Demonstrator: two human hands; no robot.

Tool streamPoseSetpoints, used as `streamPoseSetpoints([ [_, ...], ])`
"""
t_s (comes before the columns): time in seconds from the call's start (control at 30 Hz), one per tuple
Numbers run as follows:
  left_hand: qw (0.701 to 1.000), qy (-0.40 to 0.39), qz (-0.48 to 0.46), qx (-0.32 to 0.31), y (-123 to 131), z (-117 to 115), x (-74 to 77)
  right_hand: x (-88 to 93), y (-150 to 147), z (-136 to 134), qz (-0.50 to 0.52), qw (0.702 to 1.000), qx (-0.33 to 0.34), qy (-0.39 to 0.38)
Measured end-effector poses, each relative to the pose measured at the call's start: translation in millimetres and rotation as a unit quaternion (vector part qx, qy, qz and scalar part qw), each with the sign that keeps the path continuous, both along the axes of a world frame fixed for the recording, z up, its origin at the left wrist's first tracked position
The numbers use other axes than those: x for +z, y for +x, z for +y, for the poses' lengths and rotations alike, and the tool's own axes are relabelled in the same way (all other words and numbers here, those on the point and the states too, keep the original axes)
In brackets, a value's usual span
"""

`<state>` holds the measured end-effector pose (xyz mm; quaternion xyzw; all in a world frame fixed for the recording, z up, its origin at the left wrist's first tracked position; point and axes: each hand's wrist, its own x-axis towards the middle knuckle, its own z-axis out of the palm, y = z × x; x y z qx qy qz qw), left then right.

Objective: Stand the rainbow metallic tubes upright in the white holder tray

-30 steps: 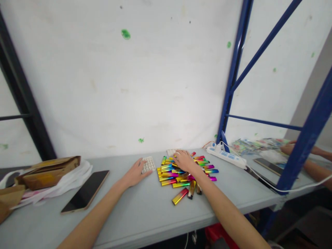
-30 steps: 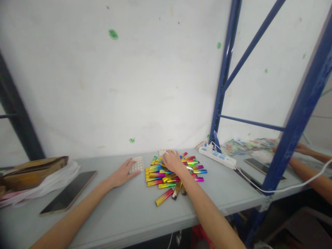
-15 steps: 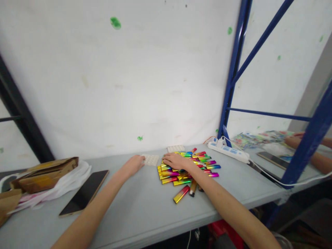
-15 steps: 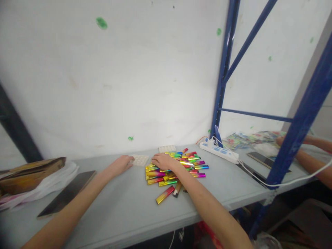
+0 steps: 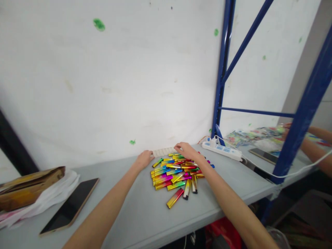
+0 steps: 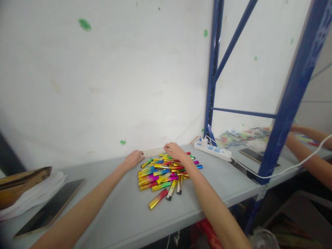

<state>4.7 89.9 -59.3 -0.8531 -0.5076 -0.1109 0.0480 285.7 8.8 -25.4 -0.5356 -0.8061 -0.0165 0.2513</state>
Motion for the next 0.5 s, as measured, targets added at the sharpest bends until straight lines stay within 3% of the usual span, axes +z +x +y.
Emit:
streamPoseSetpoints([
  [0.3, 1.0, -0.003, -0.019, 0.009, 1, -2, -2.3, -10.3, 0, 61, -0.065, 0.988, -0.066, -0.12],
  [0.5, 1.0, -0.003, -0.022, 0.012, 0, -6, -0.5, -13.5, -1, 71, -0.07, 0.984, -0.065, -0.148],
])
